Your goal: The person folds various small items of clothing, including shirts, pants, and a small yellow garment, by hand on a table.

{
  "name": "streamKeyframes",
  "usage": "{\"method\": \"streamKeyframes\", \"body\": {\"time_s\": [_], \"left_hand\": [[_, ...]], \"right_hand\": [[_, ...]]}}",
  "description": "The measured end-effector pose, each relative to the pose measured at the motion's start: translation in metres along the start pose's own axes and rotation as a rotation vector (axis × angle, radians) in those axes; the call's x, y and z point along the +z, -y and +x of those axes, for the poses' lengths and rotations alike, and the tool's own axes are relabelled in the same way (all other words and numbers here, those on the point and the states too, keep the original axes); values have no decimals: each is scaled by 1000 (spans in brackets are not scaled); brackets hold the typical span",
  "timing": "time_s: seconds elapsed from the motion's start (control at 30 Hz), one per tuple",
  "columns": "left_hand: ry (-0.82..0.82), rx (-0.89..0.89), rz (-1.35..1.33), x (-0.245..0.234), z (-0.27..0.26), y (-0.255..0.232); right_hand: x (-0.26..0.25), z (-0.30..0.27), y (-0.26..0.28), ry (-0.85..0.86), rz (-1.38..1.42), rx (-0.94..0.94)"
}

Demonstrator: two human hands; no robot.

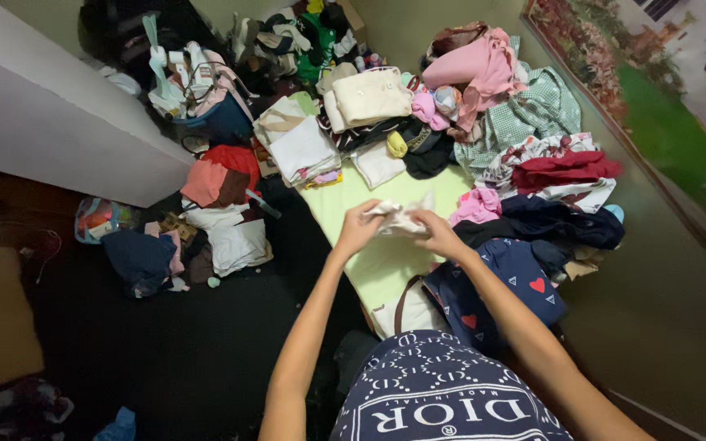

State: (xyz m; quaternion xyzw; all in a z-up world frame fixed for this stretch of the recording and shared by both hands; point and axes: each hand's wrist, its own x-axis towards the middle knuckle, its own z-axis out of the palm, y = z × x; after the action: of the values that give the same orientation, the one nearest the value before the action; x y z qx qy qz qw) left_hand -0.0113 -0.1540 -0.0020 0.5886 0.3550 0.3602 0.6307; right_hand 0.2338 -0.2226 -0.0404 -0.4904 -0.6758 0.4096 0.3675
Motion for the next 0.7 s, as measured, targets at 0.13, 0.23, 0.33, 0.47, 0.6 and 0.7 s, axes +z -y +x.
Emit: {"method": "streamKeyframes", "body": {"time_s": [0.13, 0.23, 0.33, 0.47, 0.6, 0.7], "left_hand": [[-58, 19, -52, -28, -5, -60], [-170, 48, 216, -54, -21, -95], [-287, 119, 391, -85, -20, -101], [-460, 333, 535, -119, -1, -106], [-522, 290, 541, -110, -16, -150], [-548, 537, 749, -90, -44, -159]], "right_hand": [[0, 2, -24, -97, -100, 119], [-20, 15, -11, -67, 48, 302], [-45, 48, 17, -161, -114, 158], [-78, 88, 69, -286, -89, -57], [-97, 97, 125, -347, -61, -235], [-106, 83, 144, -365, -132, -244]]}}
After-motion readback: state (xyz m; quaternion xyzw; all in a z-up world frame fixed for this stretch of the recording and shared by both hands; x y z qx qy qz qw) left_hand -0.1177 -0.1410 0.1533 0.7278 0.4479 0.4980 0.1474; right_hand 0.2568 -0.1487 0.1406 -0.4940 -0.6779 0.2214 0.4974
